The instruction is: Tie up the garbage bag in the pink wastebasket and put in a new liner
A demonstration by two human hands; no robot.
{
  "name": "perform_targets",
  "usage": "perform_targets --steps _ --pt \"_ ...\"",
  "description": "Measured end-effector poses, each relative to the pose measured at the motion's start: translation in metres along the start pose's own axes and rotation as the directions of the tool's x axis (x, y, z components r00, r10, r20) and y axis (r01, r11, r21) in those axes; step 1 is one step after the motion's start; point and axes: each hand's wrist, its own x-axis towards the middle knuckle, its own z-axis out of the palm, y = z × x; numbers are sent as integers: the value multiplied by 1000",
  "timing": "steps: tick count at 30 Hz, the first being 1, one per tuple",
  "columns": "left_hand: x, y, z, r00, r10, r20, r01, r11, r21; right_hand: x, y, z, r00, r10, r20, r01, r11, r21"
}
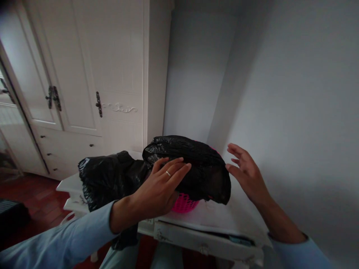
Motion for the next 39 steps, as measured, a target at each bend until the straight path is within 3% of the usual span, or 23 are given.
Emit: perform_targets --steps 2,5,7,9,11,14,17,20,22,24,26,29,31,32,35,37,39 --pt "4 -4 7 999 -26 40 26 1000 5 14 -22 9 994 -97 42 101 989 -106" --pt "1 -17 13 997 -64 33 63 998 31 33 -42 28 960 -194 202 242 937 -251" --pt "-6 -27 12 995 -101 -4 101 994 37 44 -47 38 930 -210 303 302 906 -297" --pt "-16 -38 10 989 -141 -52 144 988 49 51 -47 43 924 -188 332 291 910 -294" --pt "-28 -49 5 982 -158 -105 164 985 50 53 -46 44 960 -116 255 182 950 -255" --pt "-43 -69 -5 981 -141 -135 140 990 -14 48 -38 42 997 79 9 -77 990 -117" --pt "-54 -93 -13 987 -113 -119 105 992 -70 33 -23 40 938 289 -193 -276 957 91" --pt "-59 -118 -14 987 -80 -137 71 995 -66 8 -5 41 857 414 -306 -345 903 255" --pt "-59 -134 -11 987 -66 -145 57 996 -70 -11 6 44 828 464 -314 -361 871 335" --pt "-59 -148 -7 987 -79 -140 67 994 -90 -32 17 50 825 523 -213 -417 819 395" --pt "-57 -161 -2 987 -106 -120 91 989 -120 -53 27 58 809 587 -40 -523 749 408" --pt "-55 -171 -1 981 -165 -104 144 973 -178 -77 39 69 721 656 223 -687 636 352" --pt "-57 -166 -6 964 -235 -124 199 948 -248 -83 44 71 681 663 309 -731 596 332" --pt "-59 -159 -11 948 -281 -148 228 927 -298 -81 45 69 689 655 311 -723 598 345" --pt "-68 -121 -27 867 -425 -261 287 854 -435 -58 45 52 775 609 169 -614 659 435" --pt "-73 -86 -35 829 -448 -334 297 859 -416 -31 41 39 811 583 49 -534 703 470" --pt "-77 -53 -36 880 -323 -349 221 928 -300 1 34 32 847 529 -51 -455 771 445"
